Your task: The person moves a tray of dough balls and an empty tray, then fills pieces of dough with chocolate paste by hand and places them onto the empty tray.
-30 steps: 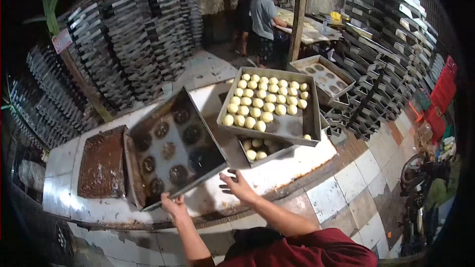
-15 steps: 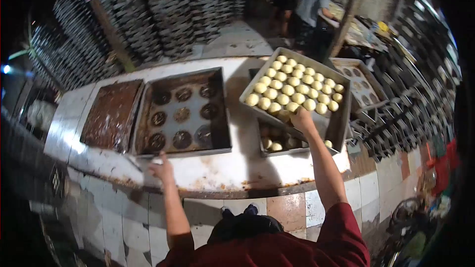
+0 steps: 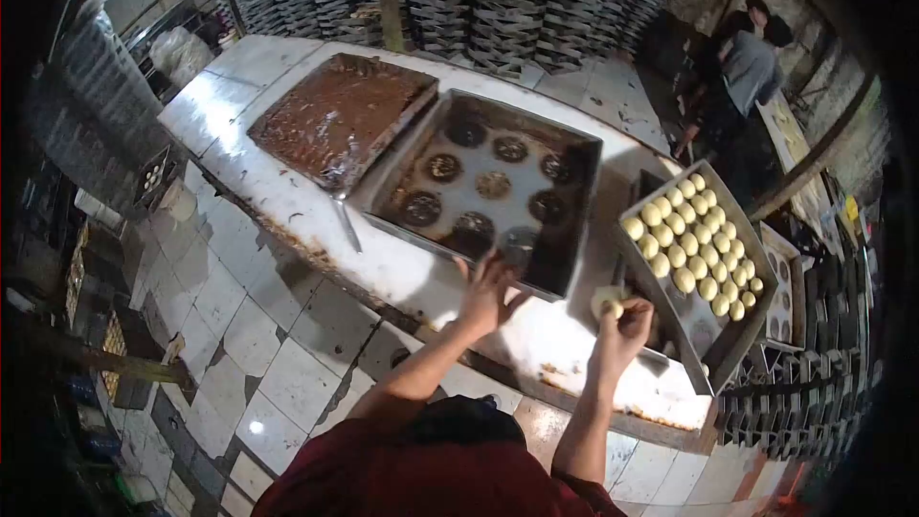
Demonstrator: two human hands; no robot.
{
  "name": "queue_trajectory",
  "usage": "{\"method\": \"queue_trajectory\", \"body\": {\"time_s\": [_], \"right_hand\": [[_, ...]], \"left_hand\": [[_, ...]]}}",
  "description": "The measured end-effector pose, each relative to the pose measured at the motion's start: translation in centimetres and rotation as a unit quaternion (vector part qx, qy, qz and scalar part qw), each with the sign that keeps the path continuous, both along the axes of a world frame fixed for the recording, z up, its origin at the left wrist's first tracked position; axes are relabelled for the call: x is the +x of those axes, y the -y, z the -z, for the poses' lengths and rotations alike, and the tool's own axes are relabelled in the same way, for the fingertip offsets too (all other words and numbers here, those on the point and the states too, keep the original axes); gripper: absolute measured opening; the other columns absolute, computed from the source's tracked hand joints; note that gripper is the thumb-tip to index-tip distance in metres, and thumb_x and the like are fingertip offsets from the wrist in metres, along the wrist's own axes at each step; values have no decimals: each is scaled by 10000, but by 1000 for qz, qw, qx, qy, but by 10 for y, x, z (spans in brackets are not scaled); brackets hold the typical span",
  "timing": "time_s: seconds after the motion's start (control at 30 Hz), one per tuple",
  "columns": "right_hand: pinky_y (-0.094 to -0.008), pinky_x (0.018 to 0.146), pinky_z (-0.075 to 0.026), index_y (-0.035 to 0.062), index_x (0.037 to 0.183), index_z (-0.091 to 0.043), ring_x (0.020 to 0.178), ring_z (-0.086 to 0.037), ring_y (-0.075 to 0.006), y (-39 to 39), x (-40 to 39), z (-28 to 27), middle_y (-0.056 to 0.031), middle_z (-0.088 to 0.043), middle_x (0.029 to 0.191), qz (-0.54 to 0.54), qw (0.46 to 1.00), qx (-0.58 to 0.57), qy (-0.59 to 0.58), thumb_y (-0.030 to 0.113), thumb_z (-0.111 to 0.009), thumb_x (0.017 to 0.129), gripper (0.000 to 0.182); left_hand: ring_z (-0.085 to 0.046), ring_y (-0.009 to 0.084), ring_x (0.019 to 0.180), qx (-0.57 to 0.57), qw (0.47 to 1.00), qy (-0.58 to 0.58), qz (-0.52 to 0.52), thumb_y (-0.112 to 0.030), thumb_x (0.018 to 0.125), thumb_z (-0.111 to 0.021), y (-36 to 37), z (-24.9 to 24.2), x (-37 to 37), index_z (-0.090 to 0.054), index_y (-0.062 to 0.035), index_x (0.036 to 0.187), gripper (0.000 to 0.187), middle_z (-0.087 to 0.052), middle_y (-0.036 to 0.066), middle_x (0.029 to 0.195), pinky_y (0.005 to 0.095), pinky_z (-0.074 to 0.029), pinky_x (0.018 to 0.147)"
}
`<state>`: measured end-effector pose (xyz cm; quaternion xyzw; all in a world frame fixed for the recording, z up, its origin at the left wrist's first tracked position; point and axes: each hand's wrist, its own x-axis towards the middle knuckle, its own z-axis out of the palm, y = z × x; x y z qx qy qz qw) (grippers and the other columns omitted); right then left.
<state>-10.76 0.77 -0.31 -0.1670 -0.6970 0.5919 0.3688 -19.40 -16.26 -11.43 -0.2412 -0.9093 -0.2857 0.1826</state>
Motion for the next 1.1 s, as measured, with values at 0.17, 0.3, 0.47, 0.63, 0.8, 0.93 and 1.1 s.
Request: {"method": "queue_trajectory", "body": {"time_s": [0.17, 0.3, 0.47, 0.63, 0.8, 0.93, 1.1], "right_hand": [[-312, 640, -410, 24, 887, -523, 695, -498, -219, 139, -12, -12, -95, -517, 794, -125, 963, 238, 7, -26, -664, 645, 285], [-383, 873, -453, 43, 1049, -600, 1003, -554, -348, 228, -36, 10, -141, -603, 1018, -610, 747, 259, 55, 131, -757, 643, 443], [-449, 950, -342, 53, 1058, -564, 1043, -486, -322, 206, -114, 79, -115, -545, 1052, -31, 792, 575, 202, 260, -777, 603, 544], [-427, 738, -351, 71, 836, -529, 826, -474, -296, 185, -116, 105, -101, -502, 843, 21, 758, 607, 239, 223, -747, 622, 341], [-426, 749, -356, 73, 805, -541, 831, -487, -291, 180, -128, 111, -90, -518, 827, 55, 759, 599, 249, 207, -754, 626, 309], [-441, 766, -362, 72, 796, -540, 840, -494, -289, 174, -121, 112, -83, -520, 834, 48, 770, 583, 255, 211, -760, 628, 310], [-451, 789, -354, 74, 808, -538, 874, -489, -301, 170, -115, 113, -89, -519, 867, 54, 762, 587, 269, 238, -764, 636, 328]], "left_hand": [[-431, 214, 1226, 654, 581, 455, 167, -362, 979, -362, 99, -20, 39, -378, -43, 1332, 476, -439, 122, 1337, 331, -322, 1043], [-569, 271, 1056, 688, 487, 538, 28, -297, 947, -475, 235, -51, 33, -473, 17, 1180, 391, -585, 168, 1107, 396, -458, 930], [-560, 360, 1032, 723, 452, 513, -102, -313, 968, -386, 366, -6, 24, -447, 10, 1100, 354, -557, 211, 1114, 516, -448, 914], [-556, 330, 1045, 668, 487, 551, -113, -431, 972, -302, 412, -33, -23, -432, 25, 1132, 500, -536, 194, 1143, 463, -435, 956], [-577, 256, 1040, 620, 549, 557, -62, -204, 955, -449, 422, -29, -31, -455, 1, 1138, 275, -542, 153, 1144, 388, -458, 941], [-578, 277, 1047, 630, 534, 562, -55, -99, 904, -528, 416, -33, -32, -479, -28, 1123, 235, -580, 135, 1095, 387, -473, 917], [-575, 294, 1054, 660, 509, 551, -37, -89, 863, -594, 382, -17, -28, -489, -68, 1114, 272, -585, 129, 1095, 427, -479, 901]]}}
